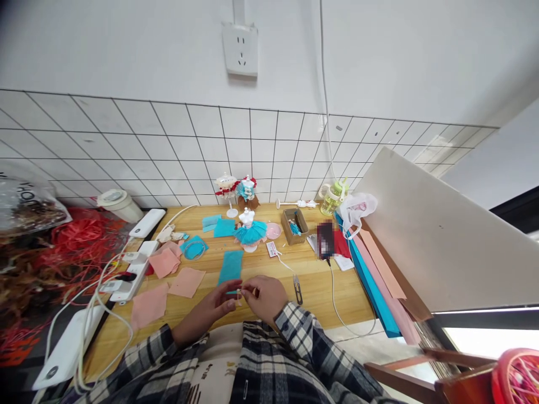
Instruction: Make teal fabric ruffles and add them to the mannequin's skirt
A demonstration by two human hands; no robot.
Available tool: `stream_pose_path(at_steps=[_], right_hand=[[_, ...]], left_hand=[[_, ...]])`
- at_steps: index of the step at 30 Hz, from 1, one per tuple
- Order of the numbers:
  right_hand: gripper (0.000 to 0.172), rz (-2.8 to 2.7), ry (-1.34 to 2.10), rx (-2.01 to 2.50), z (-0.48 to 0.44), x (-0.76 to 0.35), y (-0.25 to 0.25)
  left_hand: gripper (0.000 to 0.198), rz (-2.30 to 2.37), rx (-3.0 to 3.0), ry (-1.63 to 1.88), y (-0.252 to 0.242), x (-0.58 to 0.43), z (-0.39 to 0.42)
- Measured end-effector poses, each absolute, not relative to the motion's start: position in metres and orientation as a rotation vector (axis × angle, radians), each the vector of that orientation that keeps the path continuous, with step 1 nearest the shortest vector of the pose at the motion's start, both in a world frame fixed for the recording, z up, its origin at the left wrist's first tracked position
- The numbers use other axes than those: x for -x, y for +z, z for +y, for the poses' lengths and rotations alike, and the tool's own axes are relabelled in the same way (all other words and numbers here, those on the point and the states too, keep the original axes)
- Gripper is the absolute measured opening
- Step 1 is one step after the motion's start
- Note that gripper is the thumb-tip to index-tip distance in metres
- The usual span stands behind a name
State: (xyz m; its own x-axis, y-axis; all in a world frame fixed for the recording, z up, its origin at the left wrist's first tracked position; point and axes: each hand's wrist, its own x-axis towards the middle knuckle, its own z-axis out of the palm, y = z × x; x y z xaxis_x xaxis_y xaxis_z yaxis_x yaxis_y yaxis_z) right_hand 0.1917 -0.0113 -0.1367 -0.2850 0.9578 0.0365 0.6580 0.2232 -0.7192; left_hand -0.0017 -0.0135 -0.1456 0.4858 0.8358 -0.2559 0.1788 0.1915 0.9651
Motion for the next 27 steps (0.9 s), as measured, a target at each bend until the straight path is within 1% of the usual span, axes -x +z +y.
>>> stream_pose_path(at_steps=[4, 9, 14, 19, 23, 27], right_hand=[[0.013, -2.002, 0.823, 1.486, -0.015, -0.18, -0.137], [0.016, -2.101, 0.795, 1.46, -0.017, -0.186, -0.136], [0.018, -2.347, 0.691, 1.377, -0.019, -0.196, -0.124], [0.02, -2.502, 0.616, 1.285, -0.022, -0.196, -0.112], [0.018, -2.452, 0.631, 1.304, -0.022, -0.197, -0.111], [0.013, -2.214, 0.629, 1.461, -0.017, -0.214, -0.111]], left_hand=[[0.042, 1.066, -1.544, 0.471, -0.139, -0.012, -0.013], [0.043, 1.179, -1.961, 0.327, -0.133, -0.004, -0.014], [0.034, 1.116, -2.131, 0.187, -0.129, 0.005, -0.014], [0.036, 1.037, -2.216, 0.096, -0.123, 0.005, -0.016], [0.036, 1.046, -2.236, 0.082, -0.125, 0.008, -0.015], [0.029, 1.133, -2.22, 0.088, -0.136, 0.027, -0.011]])
